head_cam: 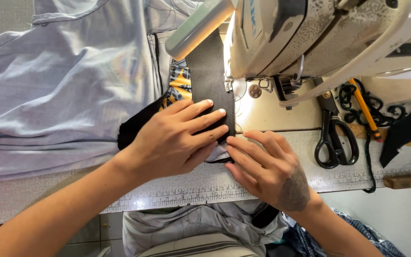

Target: The person is sewing fabric pieces together and using scissors to trim the edges and threads.

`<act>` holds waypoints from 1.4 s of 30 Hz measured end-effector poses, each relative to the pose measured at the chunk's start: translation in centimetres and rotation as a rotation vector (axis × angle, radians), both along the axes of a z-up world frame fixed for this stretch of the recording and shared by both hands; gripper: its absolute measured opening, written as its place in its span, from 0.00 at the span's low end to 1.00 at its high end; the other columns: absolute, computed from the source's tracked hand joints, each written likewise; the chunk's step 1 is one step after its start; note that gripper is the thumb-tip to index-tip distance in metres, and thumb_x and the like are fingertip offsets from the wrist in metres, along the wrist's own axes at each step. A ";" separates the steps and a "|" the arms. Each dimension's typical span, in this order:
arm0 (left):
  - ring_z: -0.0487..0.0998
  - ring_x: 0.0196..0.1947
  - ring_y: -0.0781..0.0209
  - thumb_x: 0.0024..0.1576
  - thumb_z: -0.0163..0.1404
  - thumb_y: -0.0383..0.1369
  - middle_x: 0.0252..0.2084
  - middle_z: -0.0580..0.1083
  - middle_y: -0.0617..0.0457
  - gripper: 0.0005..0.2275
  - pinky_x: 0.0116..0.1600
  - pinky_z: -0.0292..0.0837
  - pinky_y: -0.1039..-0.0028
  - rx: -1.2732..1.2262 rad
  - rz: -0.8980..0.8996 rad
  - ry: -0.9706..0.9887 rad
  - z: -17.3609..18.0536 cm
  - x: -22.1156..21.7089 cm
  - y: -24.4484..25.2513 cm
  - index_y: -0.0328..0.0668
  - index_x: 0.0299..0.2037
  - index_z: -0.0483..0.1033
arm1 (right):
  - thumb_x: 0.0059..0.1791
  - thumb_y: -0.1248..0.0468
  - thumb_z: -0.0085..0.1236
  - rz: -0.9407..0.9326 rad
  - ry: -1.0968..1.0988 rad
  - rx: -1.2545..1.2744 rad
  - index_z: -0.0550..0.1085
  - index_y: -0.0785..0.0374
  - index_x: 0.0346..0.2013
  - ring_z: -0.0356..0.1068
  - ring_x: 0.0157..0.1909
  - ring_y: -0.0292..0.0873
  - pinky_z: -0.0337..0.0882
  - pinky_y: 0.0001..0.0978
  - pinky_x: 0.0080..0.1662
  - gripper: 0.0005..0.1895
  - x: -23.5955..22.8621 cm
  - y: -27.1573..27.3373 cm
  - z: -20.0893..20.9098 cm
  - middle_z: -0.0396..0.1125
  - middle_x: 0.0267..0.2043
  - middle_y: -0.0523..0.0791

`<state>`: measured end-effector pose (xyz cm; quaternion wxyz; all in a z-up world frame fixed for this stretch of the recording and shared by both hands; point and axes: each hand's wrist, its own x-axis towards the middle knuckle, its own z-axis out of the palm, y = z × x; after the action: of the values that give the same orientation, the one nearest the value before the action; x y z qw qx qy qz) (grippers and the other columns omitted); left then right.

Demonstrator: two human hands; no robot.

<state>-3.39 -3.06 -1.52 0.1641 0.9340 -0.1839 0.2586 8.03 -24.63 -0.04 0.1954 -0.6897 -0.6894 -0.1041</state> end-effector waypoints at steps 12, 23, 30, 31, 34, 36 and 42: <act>0.77 0.55 0.42 0.63 0.50 0.29 0.56 0.77 0.46 0.09 0.57 0.73 0.56 -0.141 0.017 0.013 -0.8 1.0 1.0 0.39 0.50 0.81 | 0.54 0.59 0.60 -0.020 -0.020 -0.019 0.80 0.62 0.43 0.70 0.52 0.49 0.69 0.41 0.51 0.10 1.0 0.6 0.1 0.74 0.52 0.43; 0.76 0.55 0.43 0.62 0.51 0.31 0.55 0.78 0.47 0.09 0.57 0.72 0.56 -0.122 0.033 -0.016 -0.9 4.1 3.3 0.43 0.48 0.82 | 0.53 0.56 0.60 -0.018 -0.042 -0.034 0.77 0.64 0.48 0.68 0.56 0.48 0.68 0.40 0.57 0.15 4.1 2.7 0.9 0.72 0.54 0.43; 0.76 0.55 0.44 0.63 0.51 0.33 0.54 0.79 0.49 0.09 0.56 0.68 0.53 -0.044 0.065 -0.007 0.0 4.1 2.5 0.44 0.48 0.82 | 0.54 0.56 0.60 -0.021 -0.049 -0.032 0.77 0.63 0.46 0.70 0.56 0.47 0.71 0.39 0.51 0.14 4.4 2.7 0.5 0.73 0.55 0.44; 0.75 0.47 0.45 0.64 0.50 0.33 0.47 0.78 0.50 0.07 0.51 0.67 0.56 -0.063 0.093 -0.061 0.8 3.9 1.9 0.41 0.44 0.81 | 0.53 0.57 0.61 -0.025 -0.052 -0.033 0.77 0.64 0.49 0.70 0.57 0.48 0.70 0.40 0.53 0.15 4.4 2.6 0.5 0.72 0.57 0.44; 0.68 0.33 0.50 0.65 0.49 0.30 0.34 0.72 0.53 0.05 0.41 0.61 0.61 -0.095 0.141 -0.079 0.2 3.2 0.4 0.41 0.42 0.79 | 0.52 0.58 0.63 -0.034 -0.049 -0.045 0.77 0.65 0.52 0.69 0.58 0.49 0.70 0.40 0.55 0.17 4.5 2.3 0.2 0.72 0.58 0.44; 0.63 0.26 0.52 0.64 0.49 0.27 0.29 0.67 0.54 0.04 0.36 0.57 0.64 -0.109 0.173 -0.045 -0.7 2.7 -0.3 0.43 0.43 0.79 | 0.52 0.58 0.62 -0.028 -0.045 -0.056 0.77 0.65 0.52 0.69 0.58 0.49 0.70 0.40 0.56 0.18 4.3 2.1 0.2 0.71 0.57 0.44; 0.60 0.25 0.53 0.64 0.51 0.26 0.27 0.62 0.53 0.07 0.31 0.54 0.64 -0.213 0.229 0.010 -1.2 2.6 -0.8 0.43 0.32 0.72 | 0.53 0.59 0.61 -0.018 -0.014 0.021 0.78 0.62 0.49 0.70 0.51 0.47 0.69 0.39 0.48 0.13 3.4 1.3 0.4 0.70 0.49 0.44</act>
<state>-0.82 -3.82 -2.75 0.2324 0.9275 -0.0469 0.2891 11.40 -23.32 0.38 0.1970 -0.6931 -0.6833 -0.1181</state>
